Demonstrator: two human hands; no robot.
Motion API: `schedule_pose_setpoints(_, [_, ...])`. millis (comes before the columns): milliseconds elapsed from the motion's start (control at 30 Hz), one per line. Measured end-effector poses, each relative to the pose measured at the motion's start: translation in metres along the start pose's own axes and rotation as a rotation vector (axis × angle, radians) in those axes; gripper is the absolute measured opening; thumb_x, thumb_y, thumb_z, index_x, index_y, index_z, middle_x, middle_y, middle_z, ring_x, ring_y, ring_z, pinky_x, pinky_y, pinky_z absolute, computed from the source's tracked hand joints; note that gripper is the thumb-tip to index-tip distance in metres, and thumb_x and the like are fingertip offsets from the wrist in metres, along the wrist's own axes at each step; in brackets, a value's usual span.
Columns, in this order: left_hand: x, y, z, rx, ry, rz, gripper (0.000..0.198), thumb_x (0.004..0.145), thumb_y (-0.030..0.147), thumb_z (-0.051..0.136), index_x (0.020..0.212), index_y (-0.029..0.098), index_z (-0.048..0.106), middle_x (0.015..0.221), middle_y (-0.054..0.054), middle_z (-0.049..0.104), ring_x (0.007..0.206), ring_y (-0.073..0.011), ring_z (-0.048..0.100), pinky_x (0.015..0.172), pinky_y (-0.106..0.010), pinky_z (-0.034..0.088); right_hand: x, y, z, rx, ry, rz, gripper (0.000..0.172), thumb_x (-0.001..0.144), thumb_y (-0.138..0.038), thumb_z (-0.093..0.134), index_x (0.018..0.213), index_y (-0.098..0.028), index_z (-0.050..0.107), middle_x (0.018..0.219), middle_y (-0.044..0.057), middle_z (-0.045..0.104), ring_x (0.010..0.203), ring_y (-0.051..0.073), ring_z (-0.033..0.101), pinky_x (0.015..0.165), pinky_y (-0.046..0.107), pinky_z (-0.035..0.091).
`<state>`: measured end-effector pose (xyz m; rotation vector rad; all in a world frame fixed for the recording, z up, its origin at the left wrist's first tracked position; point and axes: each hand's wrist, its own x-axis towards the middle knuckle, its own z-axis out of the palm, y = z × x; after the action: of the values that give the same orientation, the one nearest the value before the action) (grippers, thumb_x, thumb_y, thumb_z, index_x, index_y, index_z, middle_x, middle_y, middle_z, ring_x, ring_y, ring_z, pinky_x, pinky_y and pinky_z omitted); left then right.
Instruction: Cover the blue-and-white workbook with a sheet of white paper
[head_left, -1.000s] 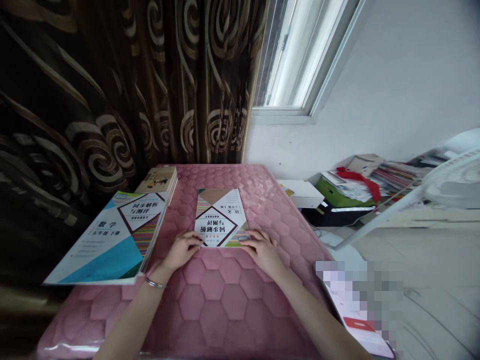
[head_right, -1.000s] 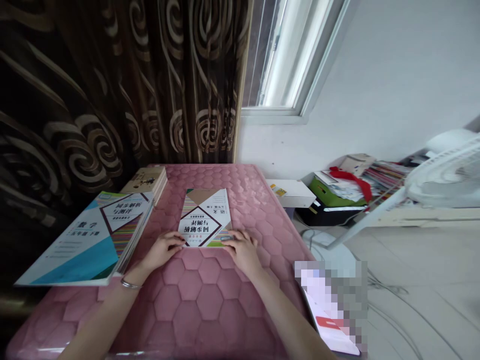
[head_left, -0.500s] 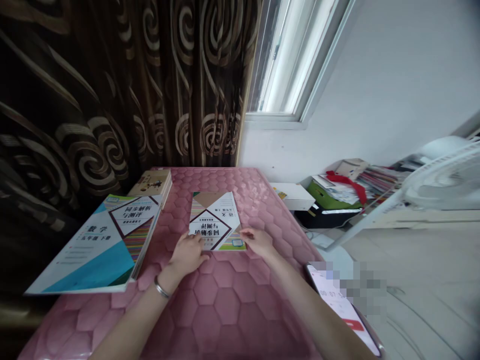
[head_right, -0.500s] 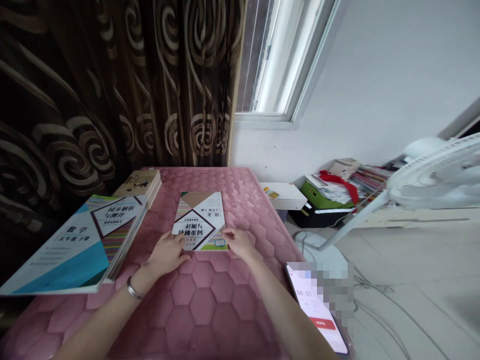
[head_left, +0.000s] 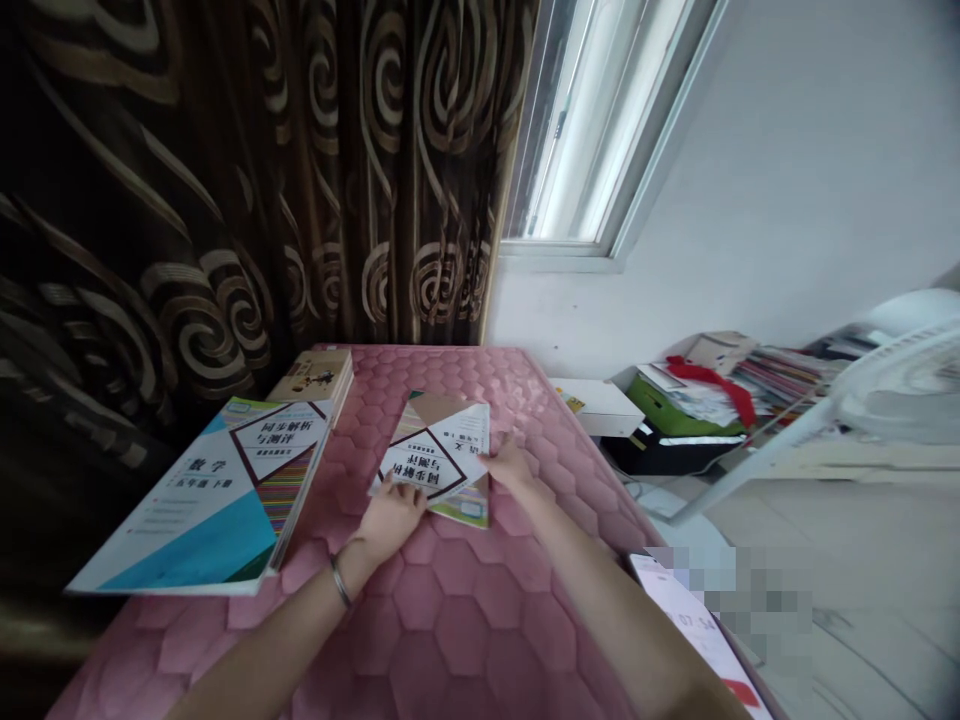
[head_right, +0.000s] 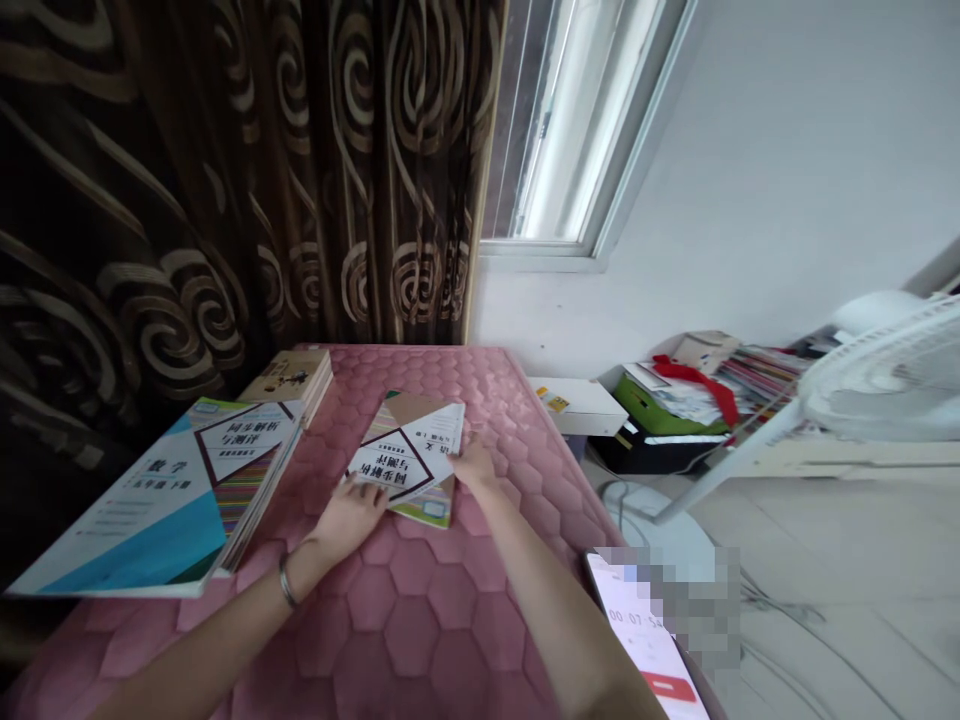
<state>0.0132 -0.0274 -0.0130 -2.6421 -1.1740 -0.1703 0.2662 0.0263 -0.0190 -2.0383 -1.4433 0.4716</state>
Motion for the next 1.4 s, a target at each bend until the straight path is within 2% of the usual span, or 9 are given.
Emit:
schedule_pose_setpoints(133, [0.000, -0.039, 0.015, -0.039, 0.127, -0.233, 0.035, 0.084, 0.004, 0.042, 0.102, 0.020, 0.067, 0.118, -0.013, 0.065, 0.109, -0.0290, 0.060, 0.105, -0.057, 0.032, -0.057, 0.002, 0.011, 0.116, -0.059, -0.092, 0.060, 0.070, -0.023, 0.068, 0.128, -0.018, 0.053, 0.093, 0.006, 0.073, 0.086, 0.022, 0.069, 0.072, 0.030, 0.051])
schedule_pose_setpoints(267, [0.014, -0.086, 0.034, -0.293, 0.187, -0.364, 0.038, 0.080, 0.002, 0.045, 0.099, 0.022, 0.071, 0.124, -0.007, 0.063, 0.111, -0.0239, 0.058, 0.099, -0.042, 0.045, -0.098, -0.005, 0.008, 0.112, -0.307, -0.278, 0.025, 0.086, -0.033, 0.052, 0.099, -0.023, 0.070, 0.066, 0.000, 0.070, 0.064, 0.018, 0.065, 0.063, 0.026, 0.048])
schedule_pose_setpoints(400, [0.030, -0.112, 0.045, -0.371, 0.223, -0.462, 0.036, 0.077, 0.003, 0.047, 0.094, 0.021, 0.074, 0.116, -0.007, 0.064, 0.102, -0.0188, 0.061, 0.094, -0.034, 0.047, -0.077, 0.007, -0.020, -0.183, 0.064, -0.347, 0.023, 0.087, -0.029, 0.051, 0.087, -0.024, 0.074, 0.093, 0.007, 0.072, 0.096, 0.023, 0.062, 0.083, 0.033, 0.045])
schedule_pose_setpoints(500, [0.039, -0.117, 0.042, -0.367, 0.108, -0.494, 0.037, 0.078, 0.006, 0.048, 0.102, 0.022, 0.073, 0.103, -0.007, 0.066, 0.091, -0.0164, 0.062, 0.087, -0.029, 0.048, -0.050, 0.029, -0.031, -0.257, 0.134, -0.280, 0.025, 0.083, -0.026, 0.054, 0.099, -0.022, 0.073, 0.100, 0.010, 0.071, 0.105, 0.026, 0.058, 0.090, 0.038, 0.043])
schedule_pose_setpoints(667, [0.050, -0.114, 0.029, -0.344, -0.036, -0.517, 0.041, 0.083, 0.010, 0.043, 0.110, 0.023, 0.071, 0.101, -0.011, 0.068, 0.084, -0.0194, 0.063, 0.080, -0.030, 0.047, -0.040, 0.057, -0.021, -0.074, 0.033, -0.219, 0.032, 0.081, -0.019, 0.050, 0.105, -0.021, 0.071, 0.098, 0.007, 0.071, 0.091, 0.020, 0.065, 0.083, 0.031, 0.048])
schedule_pose_setpoints(933, [0.057, -0.108, -0.002, -0.130, -0.245, -0.447, 0.043, 0.090, 0.019, 0.036, 0.115, 0.036, 0.067, 0.111, -0.009, 0.061, 0.102, -0.0237, 0.056, 0.095, -0.044, 0.034, -0.055, 0.066, -0.011, -0.132, 0.150, -0.280, 0.036, 0.087, -0.017, 0.042, 0.104, -0.021, 0.073, 0.092, 0.009, 0.063, 0.081, 0.018, 0.060, 0.081, 0.030, 0.049])
schedule_pose_setpoints(1133, [0.048, -0.048, -0.009, 0.039, -0.008, -0.532, 0.040, 0.088, 0.010, 0.034, 0.107, 0.016, 0.069, 0.121, -0.017, 0.055, 0.110, -0.0297, 0.049, 0.097, -0.052, 0.032, -0.053, 0.069, -0.008, -0.155, 0.145, -0.311, 0.035, 0.088, -0.016, 0.042, 0.103, -0.022, 0.073, 0.091, 0.008, 0.061, 0.080, 0.018, 0.058, 0.080, 0.030, 0.048])
schedule_pose_setpoints(1300, [0.015, -0.009, 0.004, -0.310, 0.043, -0.137, 0.035, 0.086, 0.006, 0.043, 0.100, 0.023, 0.070, 0.108, -0.007, 0.063, 0.100, -0.0191, 0.057, 0.090, -0.034, 0.045, -0.053, 0.071, -0.007, -0.155, 0.169, -0.335, 0.036, 0.089, -0.017, 0.041, 0.103, -0.021, 0.073, 0.094, 0.010, 0.060, 0.083, 0.020, 0.057, 0.081, 0.033, 0.047])
schedule_pose_setpoints(1400, [-0.006, -0.013, 0.014, -0.508, 0.118, -0.116, 0.028, 0.088, 0.011, 0.048, 0.100, 0.023, 0.070, 0.110, -0.004, 0.067, 0.102, -0.0155, 0.060, 0.094, -0.030, 0.046, -0.054, 0.070, -0.012, -0.180, 0.166, -0.342, 0.035, 0.089, -0.018, 0.042, 0.102, -0.022, 0.074, 0.094, 0.010, 0.061, 0.087, 0.022, 0.055, 0.083, 0.034, 0.046])
